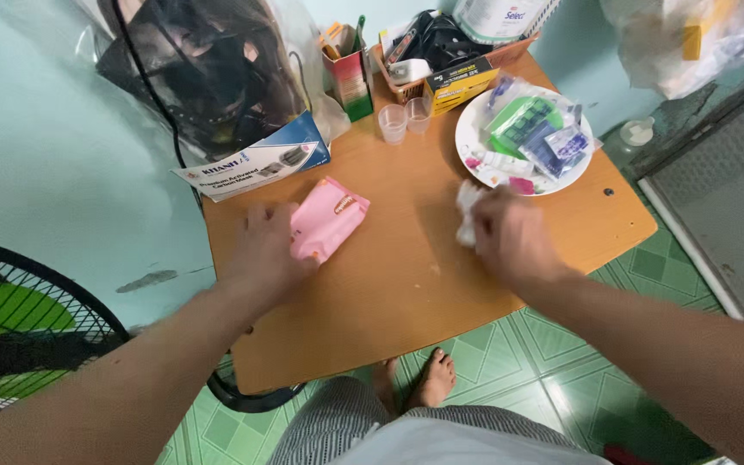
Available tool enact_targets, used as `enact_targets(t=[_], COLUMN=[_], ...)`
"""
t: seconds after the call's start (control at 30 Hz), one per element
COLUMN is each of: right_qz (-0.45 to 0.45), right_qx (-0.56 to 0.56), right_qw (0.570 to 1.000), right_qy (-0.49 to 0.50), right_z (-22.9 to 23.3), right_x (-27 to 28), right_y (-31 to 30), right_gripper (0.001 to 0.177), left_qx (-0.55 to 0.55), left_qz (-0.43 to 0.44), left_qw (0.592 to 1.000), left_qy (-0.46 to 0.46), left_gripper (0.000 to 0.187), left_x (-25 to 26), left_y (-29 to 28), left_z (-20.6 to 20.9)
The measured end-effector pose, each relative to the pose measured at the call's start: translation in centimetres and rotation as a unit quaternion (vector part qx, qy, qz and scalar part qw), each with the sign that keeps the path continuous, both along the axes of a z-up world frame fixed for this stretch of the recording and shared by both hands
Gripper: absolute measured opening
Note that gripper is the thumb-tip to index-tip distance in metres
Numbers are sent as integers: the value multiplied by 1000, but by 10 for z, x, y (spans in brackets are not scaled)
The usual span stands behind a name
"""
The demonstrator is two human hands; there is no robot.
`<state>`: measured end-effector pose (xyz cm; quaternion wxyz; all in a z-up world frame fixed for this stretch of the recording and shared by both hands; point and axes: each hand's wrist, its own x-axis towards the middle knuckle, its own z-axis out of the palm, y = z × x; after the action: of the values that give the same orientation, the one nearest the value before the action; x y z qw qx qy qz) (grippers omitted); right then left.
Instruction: The person wipes a wooden table surface using a white wipe. They move a plate containing small items aside to clean underneath it, then return the plate to its original position. The person continues wiping the remaining areas of the table.
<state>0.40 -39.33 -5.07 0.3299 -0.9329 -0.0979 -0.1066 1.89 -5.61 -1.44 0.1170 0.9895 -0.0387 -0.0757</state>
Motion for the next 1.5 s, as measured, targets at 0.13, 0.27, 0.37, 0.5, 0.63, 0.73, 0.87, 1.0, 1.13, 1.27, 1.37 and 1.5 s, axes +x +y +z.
enact_targets(t=[0.13, 0.27, 0.37, 0.5, 0.63, 0.73, 0.87, 1.0, 1.13, 1.27, 1.37, 1.5], right_qz=[-11, 204, -41, -14, 108, -1, 44, 37, -145, 74, -23, -209], right_qx=[6, 28, 5, -17, -31, -74, -69, -73, 2, 4, -58, 3], right_qw=[1000, 978, 999, 998, 991, 996, 994, 996, 989, 993, 997, 976], right_qy=[23, -30, 1, -66, -71, -48, -79, -43, -1, -91, -49, 56], right_z=[-8, -9, -13, -24, -13, 0, -11, -17, -12, -12, -5, -9], right_x=[24, 27, 43, 64, 73, 82, 83, 87, 92, 88, 92, 75], right_y=[36, 61, 62, 70, 71, 65, 75, 112, 156, 184, 174, 151], right_gripper=[11, 15, 12, 11, 14, 13, 12, 13, 16, 19, 14, 16], left_qx=[-5, 21, 15, -35, -6, -38, -55, -68, -87, -75, -78, -94], left_qz=[21, 33, 30, 34, -8, -63, -72, -72, -120, -119, -118, -133], left_qw=[1000, 999, 999, 999, 999, 997, 996, 994, 989, 989, 989, 986], left_qy=[-9, 37, 26, 18, 45, -2, 10, 39, -1, 42, 51, 43], left_gripper=[74, 76, 75, 78, 76, 71, 71, 66, 67, 63, 62, 64], left_x=[-1, -7, -12, -20, -20, -19, -11, -10, -7, -7, -6, -7], left_y=[-2, 0, 9, 21, 41, 56, 68, 82, 96, 103, 105, 104], left_z=[6, 9, 10, 6, 7, 15, 23, 26, 29, 29, 32, 35])
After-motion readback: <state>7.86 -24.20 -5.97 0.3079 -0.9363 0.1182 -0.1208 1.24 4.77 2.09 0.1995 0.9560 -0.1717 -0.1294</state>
